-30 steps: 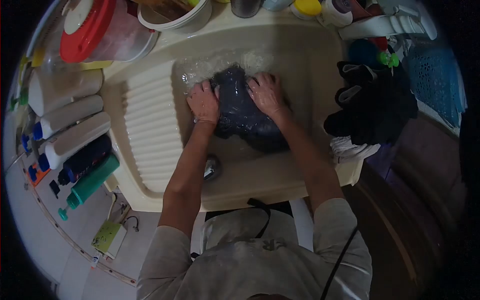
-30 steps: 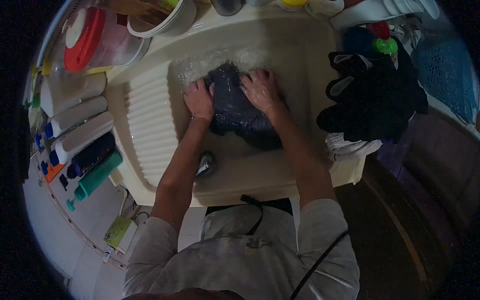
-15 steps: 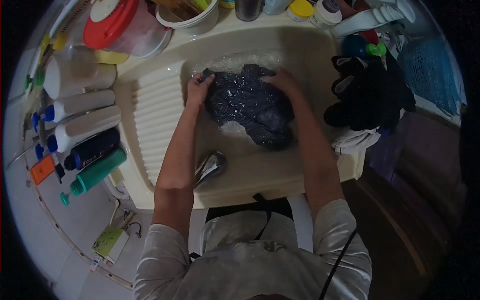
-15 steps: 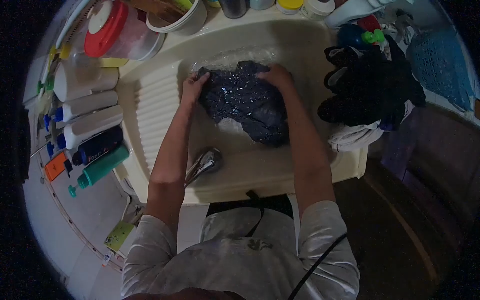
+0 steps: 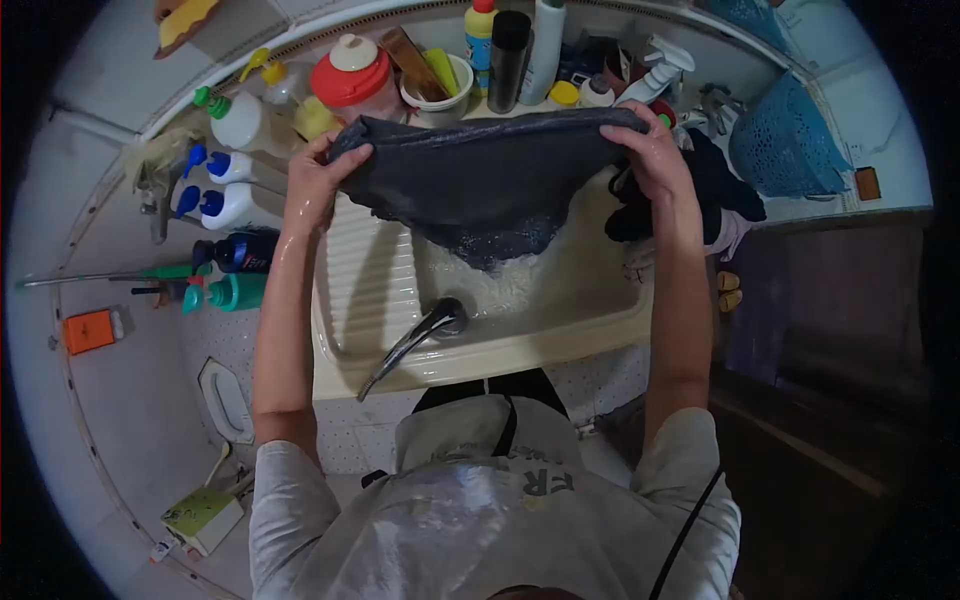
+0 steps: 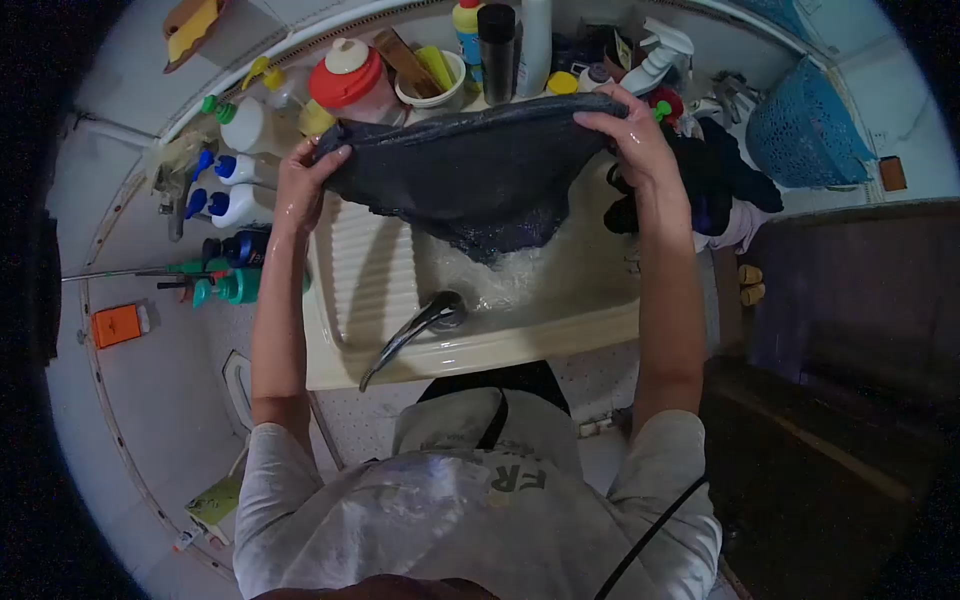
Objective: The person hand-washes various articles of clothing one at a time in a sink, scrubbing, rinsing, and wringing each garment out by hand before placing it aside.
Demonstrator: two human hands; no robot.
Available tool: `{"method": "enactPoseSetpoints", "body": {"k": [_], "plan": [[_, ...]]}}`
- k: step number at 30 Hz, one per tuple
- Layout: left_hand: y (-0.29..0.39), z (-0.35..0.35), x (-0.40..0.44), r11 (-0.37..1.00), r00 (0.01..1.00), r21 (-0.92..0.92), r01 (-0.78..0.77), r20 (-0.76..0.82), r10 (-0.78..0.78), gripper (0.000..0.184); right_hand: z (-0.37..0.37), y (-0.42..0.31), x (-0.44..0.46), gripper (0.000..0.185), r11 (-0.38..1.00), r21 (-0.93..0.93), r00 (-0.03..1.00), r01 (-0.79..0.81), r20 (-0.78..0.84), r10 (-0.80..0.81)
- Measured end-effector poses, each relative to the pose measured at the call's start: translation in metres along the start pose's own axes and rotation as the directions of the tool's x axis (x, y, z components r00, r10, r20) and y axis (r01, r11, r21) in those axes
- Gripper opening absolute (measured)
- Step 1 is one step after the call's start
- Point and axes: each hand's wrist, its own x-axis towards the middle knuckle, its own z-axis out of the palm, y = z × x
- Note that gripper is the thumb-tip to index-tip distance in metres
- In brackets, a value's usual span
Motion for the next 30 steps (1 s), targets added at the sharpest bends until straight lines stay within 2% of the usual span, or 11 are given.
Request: {"method": "enactPoseSetpoints", "body": {"k": [9,12,14,17,19,22,23,24,25,27,30], "plan": [[0.131,0.014,0.021,0.900,0.930,0.236,-0.366,0.044,0.366,0.020,0.026,-0.123,0.015,0.024,0.845,-0.386,0.921,0.370,0.029,-0.389],[0.130,0.023,0.022,0.871,0.910,0.266,-0.413,0.093,0.403,0.017,0.042,-0.138,0.005,0.031,0.936,-0.254,0.961,0.243,-0.068,-0.268],[0.102,0.025,0.026,0.884,0.918,0.285,-0.371,0.253,0.304,0.016,0.006,-0.101,0.022,0.029,0.971,-0.117,0.972,0.208,0.138,-0.192],[0.010,0.038,0.029,0.934,0.892,0.237,-0.267,0.427,0.147,0.029,-0.003,-0.024,0.018,0.040,0.948,-0.313,0.943,-0.054,0.295,0.151],[-0.062,0.048,0.020,0.896,0.828,0.412,-0.164,0.551,-0.102,0.042,0.001,0.037,0.009,0.049,0.686,-0.690,0.799,-0.230,0.268,0.538],[-0.138,0.079,-0.016,0.586,0.711,0.768,-0.257,0.561,-0.424,0.039,-0.013,0.191,-0.014,0.048,0.339,-0.934,0.720,0.114,0.313,0.620],[-0.164,0.087,-0.022,0.425,0.637,0.843,-0.331,0.532,-0.558,0.040,-0.005,0.217,-0.034,0.039,0.168,-0.970,0.770,0.178,0.243,0.590],[-0.201,0.089,-0.030,0.429,0.621,0.843,-0.324,0.532,-0.576,0.040,0.001,0.241,-0.056,0.030,-0.012,-0.974,0.815,0.228,0.184,0.550],[-0.242,0.090,-0.040,0.332,0.613,0.840,-0.430,0.541,-0.575,0.041,-0.002,0.272,-0.072,0.030,-0.001,-0.976,0.802,0.219,0.179,0.570],[-0.289,0.095,-0.056,0.243,0.586,0.818,-0.521,0.550,-0.595,0.042,-0.011,0.327,-0.101,0.018,-0.123,-0.945,0.931,0.305,0.268,0.248],[-0.309,0.107,-0.071,0.087,0.678,0.814,-0.574,0.532,-0.507,0.033,-0.007,0.335,-0.114,0.017,-0.163,-0.945,0.943,0.284,0.245,0.224]]}}
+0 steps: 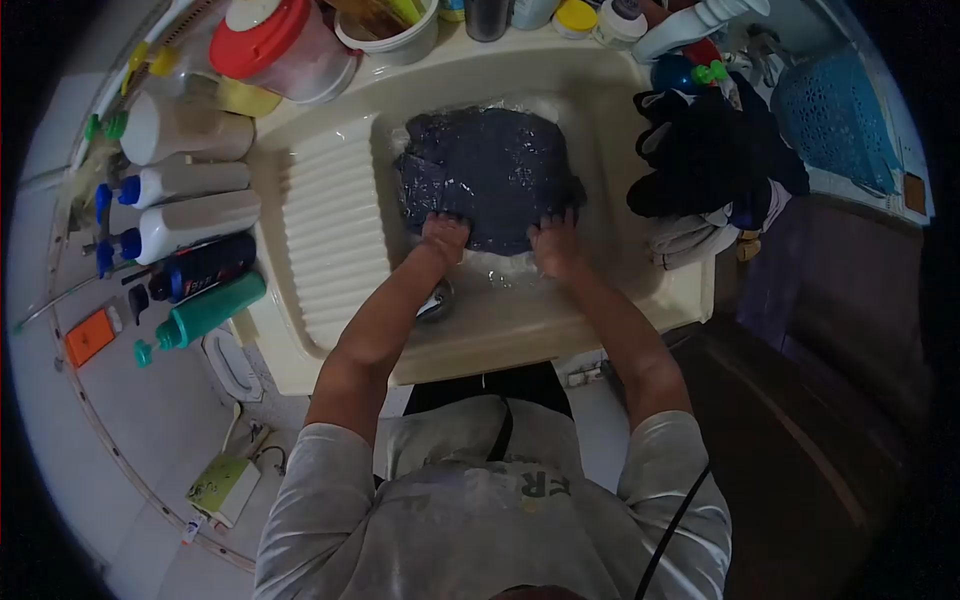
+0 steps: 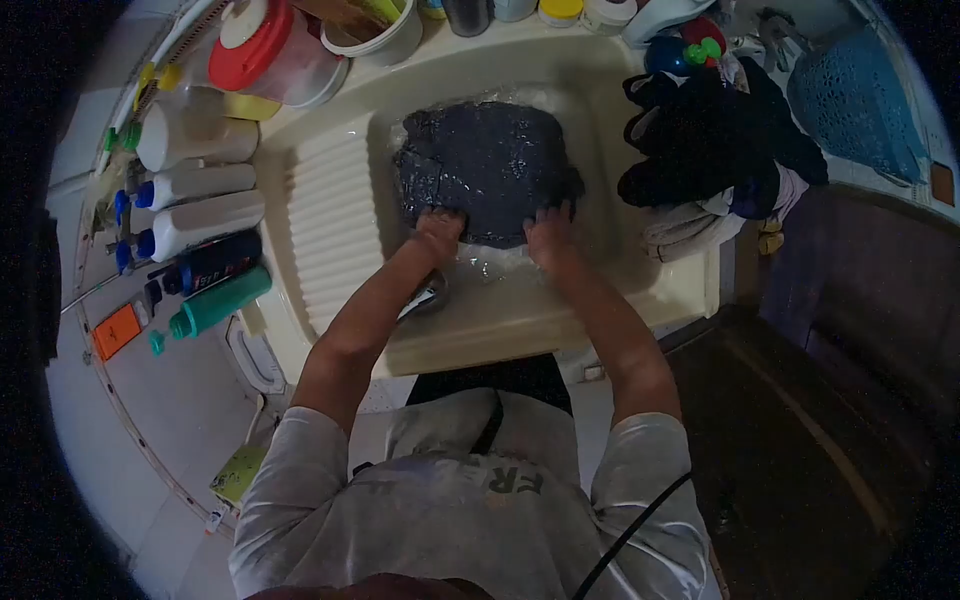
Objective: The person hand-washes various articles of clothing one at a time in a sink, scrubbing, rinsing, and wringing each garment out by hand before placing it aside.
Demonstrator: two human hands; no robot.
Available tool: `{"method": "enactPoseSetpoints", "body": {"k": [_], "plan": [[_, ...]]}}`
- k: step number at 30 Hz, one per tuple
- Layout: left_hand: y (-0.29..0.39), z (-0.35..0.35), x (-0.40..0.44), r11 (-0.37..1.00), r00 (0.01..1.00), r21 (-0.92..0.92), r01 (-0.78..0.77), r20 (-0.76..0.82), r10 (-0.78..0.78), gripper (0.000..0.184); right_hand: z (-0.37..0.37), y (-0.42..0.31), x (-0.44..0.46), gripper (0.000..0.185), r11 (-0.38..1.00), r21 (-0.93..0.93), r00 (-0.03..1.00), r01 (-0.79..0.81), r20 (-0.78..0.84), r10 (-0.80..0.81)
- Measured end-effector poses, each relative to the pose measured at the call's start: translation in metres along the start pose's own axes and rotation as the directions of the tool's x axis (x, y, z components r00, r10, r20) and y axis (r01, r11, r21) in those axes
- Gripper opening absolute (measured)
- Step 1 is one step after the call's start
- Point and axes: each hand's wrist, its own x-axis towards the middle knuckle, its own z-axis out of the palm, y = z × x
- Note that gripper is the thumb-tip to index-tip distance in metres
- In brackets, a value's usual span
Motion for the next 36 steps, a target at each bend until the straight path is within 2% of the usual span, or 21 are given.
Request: {"method": "enactPoseSetpoints", "body": {"k": [1,3,5,6,7,9,13,15,16,18,19,20,21,22,24,26,28,30,32,34,36], "plan": [[0.005,-0.006,0.000,0.999,0.999,0.001,0.042,0.021,-0.042,0.031,-0.005,0.004,0.002,0.017,1.000,0.007,1.000,0.002,0.006,-0.002],[0.006,-0.017,0.001,0.996,0.996,0.011,0.087,0.035,-0.088,0.030,-0.019,0.016,0.013,0.026,0.984,0.171,0.908,-0.047,0.417,-0.029],[0.003,-0.024,0.001,0.998,0.979,-0.015,0.059,0.196,-0.055,0.028,-0.036,0.023,0.012,0.024,0.948,0.267,0.921,-0.175,0.384,0.062],[-0.002,-0.024,0.001,0.998,0.979,-0.014,0.064,0.194,-0.060,0.028,-0.041,0.027,0.011,0.022,0.886,0.358,0.918,-0.293,0.365,0.156],[-0.008,-0.025,-0.001,0.985,0.996,-0.172,0.015,0.093,0.001,0.028,-0.043,0.033,0.006,0.022,0.888,0.358,0.920,-0.289,0.360,0.154],[-0.010,-0.024,-0.005,0.946,0.999,-0.320,-0.048,-0.021,0.043,0.028,-0.049,0.043,-0.007,0.014,0.846,0.533,0.997,0.004,-0.069,0.039],[0.010,-0.077,-0.044,0.897,0.989,-0.439,-0.037,-0.146,-0.031,0.024,-0.080,0.043,-0.028,0.030,0.739,0.662,0.991,-0.129,0.054,0.124],[0.021,-0.083,-0.051,0.865,0.981,-0.501,0.024,-0.155,-0.117,0.023,-0.088,0.040,-0.034,0.038,0.507,0.841,0.965,-0.189,0.063,0.255],[0.027,-0.082,-0.051,0.742,0.972,-0.670,0.027,-0.154,-0.175,0.021,-0.091,0.040,-0.034,0.038,0.508,0.841,0.967,-0.185,0.063,0.249],[0.043,-0.077,-0.049,0.518,0.967,-0.853,0.060,-0.079,-0.241,0.016,-0.095,0.038,-0.035,0.046,0.277,0.920,0.949,-0.277,0.217,0.228],[0.058,-0.082,-0.048,0.445,0.970,-0.890,0.099,-0.015,-0.244,0.014,-0.094,0.032,-0.036,0.046,0.280,0.919,0.951,-0.278,0.221,0.218],[0.073,-0.055,-0.037,0.270,0.963,-0.962,-0.034,-0.104,-0.247,0.014,-0.093,0.022,-0.035,0.047,0.389,0.909,0.984,-0.148,0.096,0.151],[0.089,-0.054,-0.033,0.235,0.974,-0.970,-0.058,-0.107,-0.202,0.016,-0.091,0.015,-0.035,0.047,0.485,0.875,0.997,-0.012,-0.025,0.068],[0.104,-0.054,-0.030,0.199,0.981,-0.977,-0.080,-0.112,-0.157,0.018,-0.086,0.011,-0.034,0.047,0.487,0.874,0.998,-0.010,-0.020,0.058],[0.127,-0.051,-0.029,0.114,0.982,-0.984,-0.141,-0.153,-0.112,0.026,-0.065,0.007,-0.026,0.041,0.620,0.756,0.962,-0.212,0.272,-0.003],[0.134,-0.077,-0.044,0.489,0.979,-0.858,0.160,0.074,-0.192,0.035,-0.013,0.022,-0.016,0.030,0.620,0.749,0.965,-0.231,0.255,0.051],[0.122,-0.064,-0.051,0.476,0.984,-0.867,0.147,0.078,-0.163,0.037,0.004,0.034,-0.009,0.021,0.657,0.674,0.941,-0.338,0.266,0.211],[0.105,-0.066,-0.064,0.466,0.989,-0.876,0.122,0.067,-0.132,0.040,-0.006,0.037,-0.004,0.019,0.756,0.579,0.952,-0.305,0.208,0.225],[0.082,-0.081,-0.082,0.336,0.972,-0.914,0.227,0.193,-0.131,0.042,-0.024,0.037,0.006,0.017,0.841,0.467,0.962,-0.273,0.137,0.236],[0.057,-0.093,-0.100,0.415,0.981,-0.900,0.134,0.063,-0.181,0.042,-0.051,0.035,0.020,0.015,0.823,0.568,0.999,-0.005,-0.025,0.024],[0.034,-0.100,-0.110,0.513,0.956,-0.858,0.035,-0.122,-0.269,0.042,-0.130,0.021,0.028,0.014,0.790,0.604,0.989,0.106,-0.145,-0.022]]}}
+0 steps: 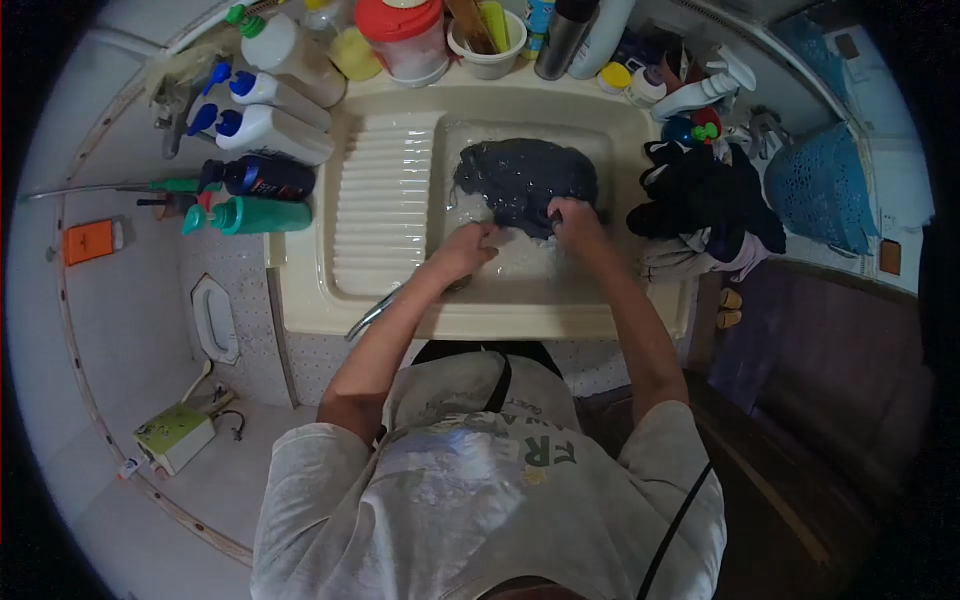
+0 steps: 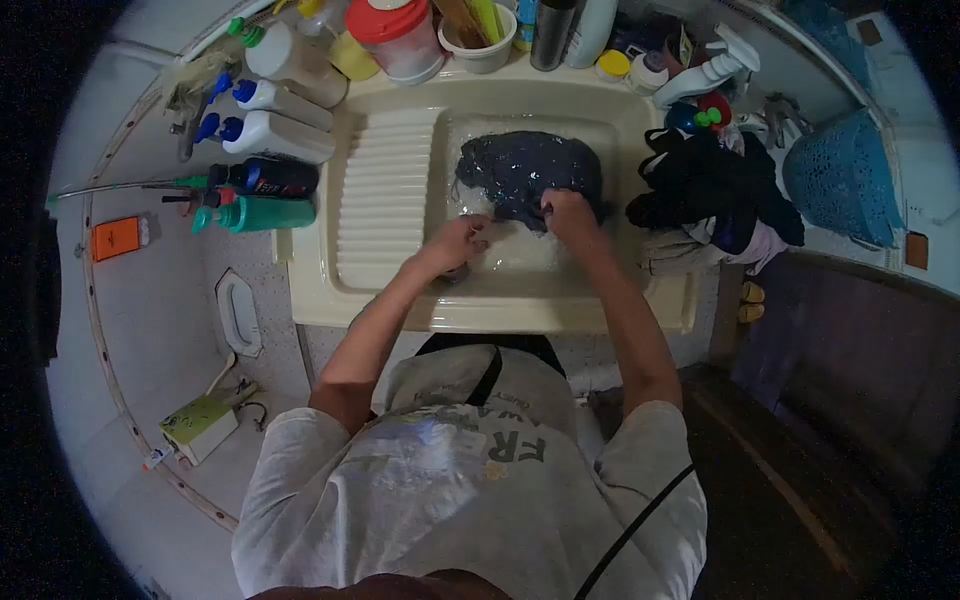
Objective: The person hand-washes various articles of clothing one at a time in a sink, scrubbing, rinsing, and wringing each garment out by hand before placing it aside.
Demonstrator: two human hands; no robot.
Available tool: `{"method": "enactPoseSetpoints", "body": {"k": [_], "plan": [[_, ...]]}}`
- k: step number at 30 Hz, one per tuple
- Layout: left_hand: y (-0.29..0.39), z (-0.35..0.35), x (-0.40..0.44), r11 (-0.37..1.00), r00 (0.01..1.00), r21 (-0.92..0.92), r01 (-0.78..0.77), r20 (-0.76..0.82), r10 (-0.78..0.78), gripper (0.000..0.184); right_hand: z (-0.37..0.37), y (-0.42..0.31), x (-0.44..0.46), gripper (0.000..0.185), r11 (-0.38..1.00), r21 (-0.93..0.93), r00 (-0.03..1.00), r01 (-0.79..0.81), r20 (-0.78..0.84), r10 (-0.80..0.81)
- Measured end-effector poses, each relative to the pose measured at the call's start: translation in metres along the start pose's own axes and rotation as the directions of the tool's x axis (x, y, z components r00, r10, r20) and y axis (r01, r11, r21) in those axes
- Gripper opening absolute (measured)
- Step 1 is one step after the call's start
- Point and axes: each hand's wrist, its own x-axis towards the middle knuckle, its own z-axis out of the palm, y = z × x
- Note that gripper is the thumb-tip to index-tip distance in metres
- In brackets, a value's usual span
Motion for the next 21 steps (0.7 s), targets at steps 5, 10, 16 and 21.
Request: {"method": "enactPoseSetpoints", "body": {"k": [5,10,16,21], "plan": [[0.025,-0.065,0.004,0.966,0.935,0.102,-0.237,-0.247,0.255,0.060,-0.151,-0.149,0.026,0.014,0.983,0.068,0.984,0.171,-0.062,-0.167],[0.077,-0.084,0.008,0.871,0.869,0.419,-0.256,-0.295,0.397,0.102,-0.251,-0.248,0.033,0.021,0.982,0.011,0.973,0.186,-0.141,-0.183],[0.114,-0.094,0.032,0.946,0.896,0.126,-0.298,-0.307,0.323,0.094,-0.305,-0.314,-0.001,0.018,0.868,0.446,0.951,0.219,-0.295,-0.088],[0.096,-0.091,0.053,0.857,0.874,-0.326,-0.398,-0.418,0.247,0.027,-0.296,-0.213,-0.034,0.022,0.736,0.633,0.886,0.239,-0.453,0.102]]}}
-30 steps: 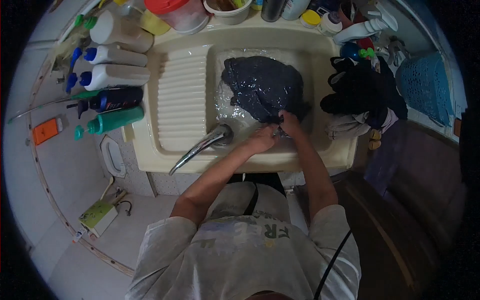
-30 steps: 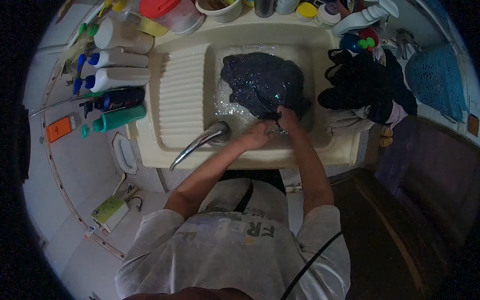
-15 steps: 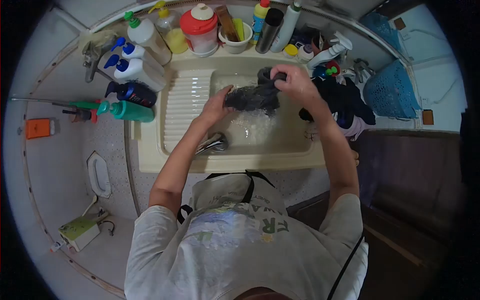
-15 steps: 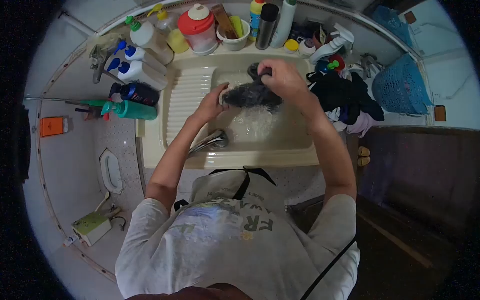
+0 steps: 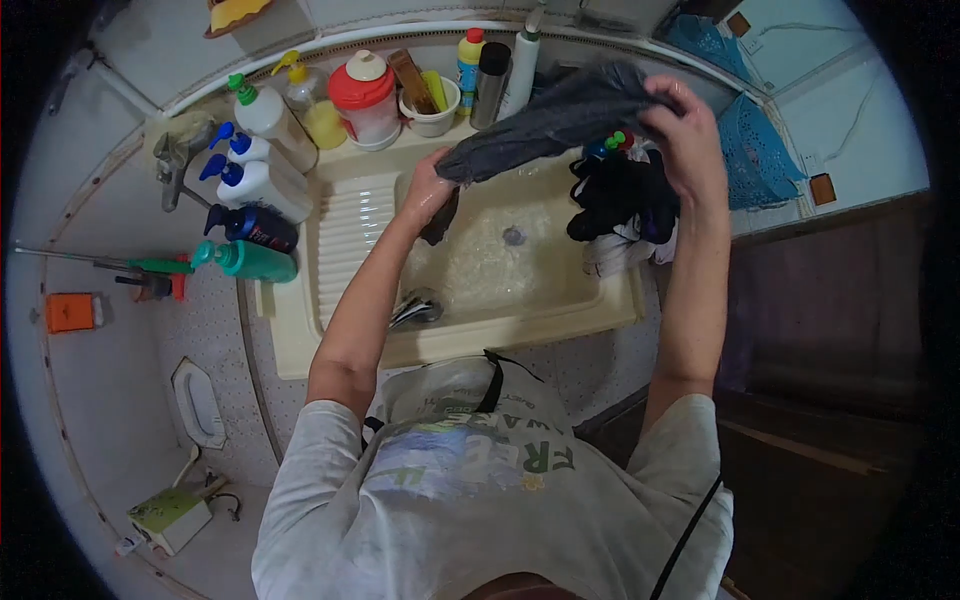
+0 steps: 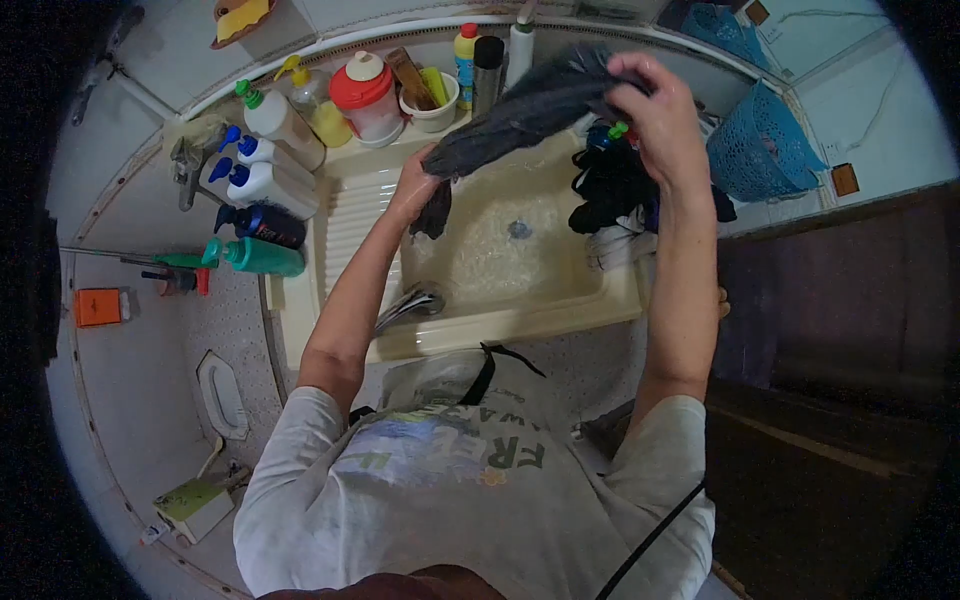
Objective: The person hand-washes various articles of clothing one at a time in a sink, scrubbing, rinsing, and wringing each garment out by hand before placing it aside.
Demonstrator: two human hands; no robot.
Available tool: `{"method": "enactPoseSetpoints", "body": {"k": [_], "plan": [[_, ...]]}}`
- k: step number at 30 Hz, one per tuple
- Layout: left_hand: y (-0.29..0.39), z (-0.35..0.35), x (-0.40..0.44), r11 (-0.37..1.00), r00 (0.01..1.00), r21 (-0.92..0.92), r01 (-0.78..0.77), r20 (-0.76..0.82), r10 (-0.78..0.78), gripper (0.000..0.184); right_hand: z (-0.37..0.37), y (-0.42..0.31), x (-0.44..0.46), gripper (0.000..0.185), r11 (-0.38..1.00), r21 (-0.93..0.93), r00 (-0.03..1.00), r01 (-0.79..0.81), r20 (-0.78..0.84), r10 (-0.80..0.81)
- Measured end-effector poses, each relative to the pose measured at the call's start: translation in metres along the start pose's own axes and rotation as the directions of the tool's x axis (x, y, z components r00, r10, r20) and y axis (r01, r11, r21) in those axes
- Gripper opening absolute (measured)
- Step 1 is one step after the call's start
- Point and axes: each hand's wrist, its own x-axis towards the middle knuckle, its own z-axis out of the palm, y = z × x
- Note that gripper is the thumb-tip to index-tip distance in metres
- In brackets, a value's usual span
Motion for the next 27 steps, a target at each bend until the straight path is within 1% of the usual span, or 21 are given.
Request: {"method": "enactPoseSetpoints", "body": {"k": [1,3,4,6,7,8,9,10,12,13,14,15,16,17,18,20,21,22,24,25,27], "plan": [[-0.012,-0.002,0.004,0.992,1.000,-0.128,-0.013,-0.018,0.010,0.027,-0.018,0.033,-0.010,0.023,0.997,-0.034,0.995,-0.069,-0.076,0.066],[-0.021,-0.004,-0.002,0.991,0.998,-0.131,0.004,-0.058,-0.012,0.024,-0.041,0.118,-0.036,0.023,0.957,-0.266,0.993,-0.112,-0.074,0.096],[-0.027,-0.003,-0.008,0.990,0.995,-0.141,0.024,-0.097,-0.038,0.022,-0.036,0.166,-0.053,0.020,0.956,-0.238,0.983,-0.170,-0.114,0.146],[-0.039,0.006,-0.017,0.977,0.978,-0.042,0.207,-0.015,-0.207,0.030,-0.008,0.237,-0.089,0.031,0.845,-0.493,0.977,-0.209,-0.071,0.200],[-0.090,0.016,-0.012,0.948,0.967,0.238,-0.210,-0.094,0.238,0.038,0.015,0.268,-0.102,0.043,0.789,-0.597,0.989,-0.144,-0.054,0.140],[-0.090,0.027,-0.020,0.867,0.963,0.451,-0.211,-0.058,0.264,0.041,0.040,0.286,-0.111,0.056,0.718,-0.692,0.996,-0.078,-0.028,0.081],[-0.086,0.041,-0.036,0.742,0.960,0.638,-0.204,-0.016,0.278,0.043,0.067,0.280,-0.114,0.069,0.796,-0.604,0.997,-0.048,0.024,0.078],[-0.068,0.046,-0.051,0.693,0.966,0.675,-0.252,0.135,0.220,0.041,0.090,0.274,-0.116,0.081,0.862,-0.507,0.995,-0.024,0.074,0.071],[-0.093,0.066,-0.066,0.674,0.975,0.713,-0.191,0.219,0.044,0.042,0.111,0.291,-0.124,0.088,0.923,-0.364,0.915,-0.122,0.320,0.247],[-0.116,0.068,-0.073,0.660,0.950,0.704,-0.264,0.309,0.051,0.044,0.118,0.318,-0.133,0.079,0.903,-0.419,0.935,-0.092,0.274,0.223],[-0.119,0.064,-0.077,0.661,0.952,0.706,-0.255,0.301,0.045,0.044,0.117,0.349,-0.141,0.079,0.904,-0.417,0.932,-0.091,0.283,0.225],[-0.122,0.060,-0.080,0.918,0.921,0.349,0.190,0.262,-0.290,0.047,0.114,0.378,-0.148,0.072,0.880,-0.462,0.921,-0.110,0.286,0.265],[-0.119,0.055,-0.086,0.779,0.745,-0.083,0.622,0.370,-0.555,0.049,0.114,0.375,-0.149,0.066,0.853,-0.506,0.908,-0.129,0.286,0.307],[-0.112,0.049,-0.092,0.656,0.745,-0.357,0.665,0.252,-0.618,0.040,0.114,0.373,-0.147,0.066,0.852,-0.508,0.903,-0.125,0.297,0.310],[-0.115,0.041,-0.093,0.651,0.746,-0.371,0.662,0.245,-0.619,0.040,0.111,0.371,-0.142,0.059,0.846,-0.524,0.922,-0.093,0.276,0.272],[-0.133,0.026,-0.099,0.235,0.574,-0.607,0.760,0.455,-0.681,0.040,0.110,0.330,-0.128,0.046,0.828,-0.559,0.951,-0.032,0.239,0.198],[-0.113,0.033,-0.100,0.084,0.444,-0.586,0.806,0.505,-0.740,0.049,0.114,0.306,-0.118,0.040,0.810,-0.586,0.947,-0.020,0.250,0.204],[-0.090,0.038,-0.102,0.080,0.457,-0.605,0.792,0.501,-0.735,0.049,0.116,0.286,-0.111,0.040,0.808,-0.590,0.942,-0.001,0.271,0.199],[-0.056,0.048,-0.106,-0.261,0.502,-0.682,0.683,0.698,-0.510,0.057,0.119,0.248,-0.104,0.041,0.834,-0.539,0.925,0.117,0.365,0.106],[-0.053,0.056,-0.105,-0.302,0.603,-0.752,0.586,0.653,-0.458,0.059,0.119,0.227,-0.105,0.041,0.831,-0.539,0.913,0.140,0.394,0.102],[-0.071,0.081,-0.091,-0.368,0.764,-0.811,0.455,0.567,-0.307,0.054,0.116,0.188,-0.116,0.044,0.785,-0.492,0.842,0.378,0.535,-0.070]]}}
